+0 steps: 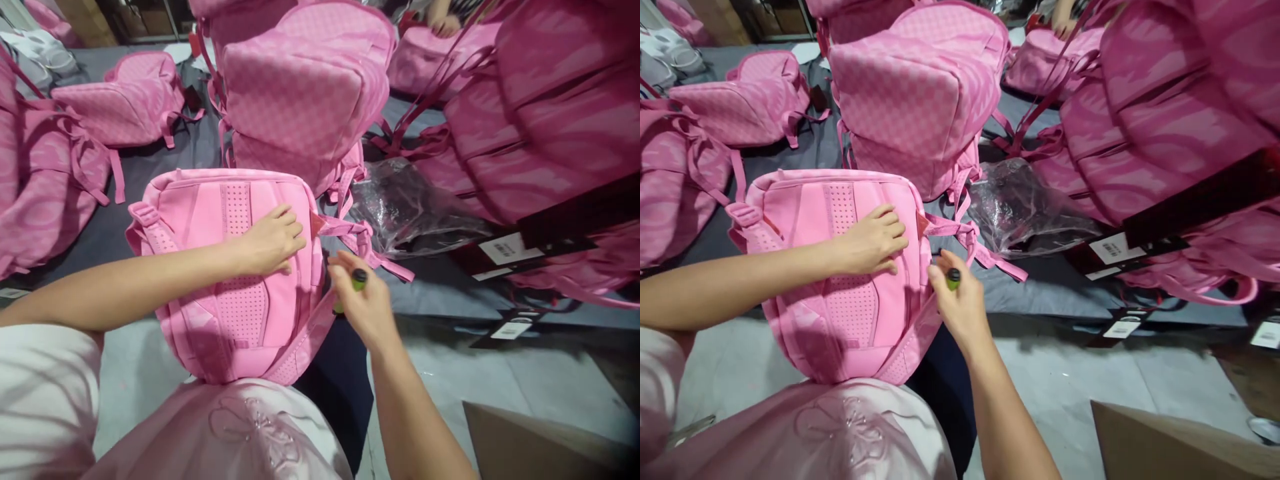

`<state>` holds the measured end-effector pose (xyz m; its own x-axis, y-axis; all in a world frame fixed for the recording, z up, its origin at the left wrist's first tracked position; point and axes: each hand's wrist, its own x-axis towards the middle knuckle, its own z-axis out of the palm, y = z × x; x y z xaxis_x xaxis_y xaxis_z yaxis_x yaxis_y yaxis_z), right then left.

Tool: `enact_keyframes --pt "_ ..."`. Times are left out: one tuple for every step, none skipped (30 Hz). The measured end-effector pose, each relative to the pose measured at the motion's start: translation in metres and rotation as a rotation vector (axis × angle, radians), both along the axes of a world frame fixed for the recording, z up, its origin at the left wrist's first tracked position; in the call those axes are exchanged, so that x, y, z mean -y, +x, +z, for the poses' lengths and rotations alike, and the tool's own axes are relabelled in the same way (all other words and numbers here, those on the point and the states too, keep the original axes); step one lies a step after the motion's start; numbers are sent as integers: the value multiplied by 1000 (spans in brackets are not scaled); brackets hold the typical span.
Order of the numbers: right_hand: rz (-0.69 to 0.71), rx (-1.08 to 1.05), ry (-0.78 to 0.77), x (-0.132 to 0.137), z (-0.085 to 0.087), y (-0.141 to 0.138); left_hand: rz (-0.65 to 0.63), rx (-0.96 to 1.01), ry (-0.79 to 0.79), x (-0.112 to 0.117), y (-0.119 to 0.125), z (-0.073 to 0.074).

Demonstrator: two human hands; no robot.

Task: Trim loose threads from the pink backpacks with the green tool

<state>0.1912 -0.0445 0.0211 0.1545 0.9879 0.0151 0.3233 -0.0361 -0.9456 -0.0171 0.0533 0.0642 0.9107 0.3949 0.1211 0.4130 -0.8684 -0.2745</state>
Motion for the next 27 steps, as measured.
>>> enact_keyframes --pt "1 -123 -2 4 5 7 9 44 20 3 -2 -7" --pt "15 -228 -27 8 9 13 11 94 44 6 -4 -13" --pt "30 -309 -65 10 13 18 6 146 70 8 -6 -18" --pt "32 -365 -101 12 14 22 -2 194 96 11 -8 -22" --pt "19 -402 -124 13 14 23 -2 228 120 14 -9 -25" --pt "-3 -434 -126 13 12 23 10 240 133 17 -10 -26" --pt "-20 -466 -112 13 8 22 30 231 131 20 -9 -28" --pt "-25 -495 -90 13 3 18 53 203 114 22 -7 -28" --pt "-23 -515 -64 13 -2 14 78 166 86 24 -5 -29" --pt "-23 -517 -41 12 -7 9 99 140 55 24 -2 -30" --pt "-41 -496 -21 12 -12 3 111 129 27 25 0 -32" --pt "-81 -450 -6 12 -16 -3 110 138 6 25 1 -34" --pt "-139 -384 3 12 -20 -9 102 162 -3 25 2 -36" --pt "-199 -313 10 11 -23 -15 89 194 -7 25 2 -39" --pt "-245 -248 11 11 -25 -20 72 225 -7 25 1 -42" --pt "-277 -196 8 10 -28 -25 56 248 -5 26 0 -44" --pt "-293 -161 5 9 -30 -30 47 261 -3 26 -1 -46" --pt "-297 -143 3 8 -32 -33 44 268 -5 27 -2 -47" --pt "-298 -135 6 6 -34 -36 44 270 -12 27 -3 -48" --pt "-299 -131 13 5 -35 -38 40 275 -20 27 -3 -49" --pt "-298 -128 22 3 -36 -39 35 283 -26 27 -4 -50" --pt "-293 -126 33 2 -36 -40 31 290 -29 26 -4 -51" --pt "-283 -122 42 1 -36 -40 26 298 -27 25 -3 -52" --pt "-269 -114 48 1 -36 -40 24 302 -21 24 -3 -53" --pt "-257 -104 50 0 -36 -40 22 306 -12 24 -2 -54" --pt "-251 -97 47 0 -36 -39 20 309 -4 23 -2 -55" --pt "-252 -94 41 -1 -36 -39 17 313 1 22 -2 -56"
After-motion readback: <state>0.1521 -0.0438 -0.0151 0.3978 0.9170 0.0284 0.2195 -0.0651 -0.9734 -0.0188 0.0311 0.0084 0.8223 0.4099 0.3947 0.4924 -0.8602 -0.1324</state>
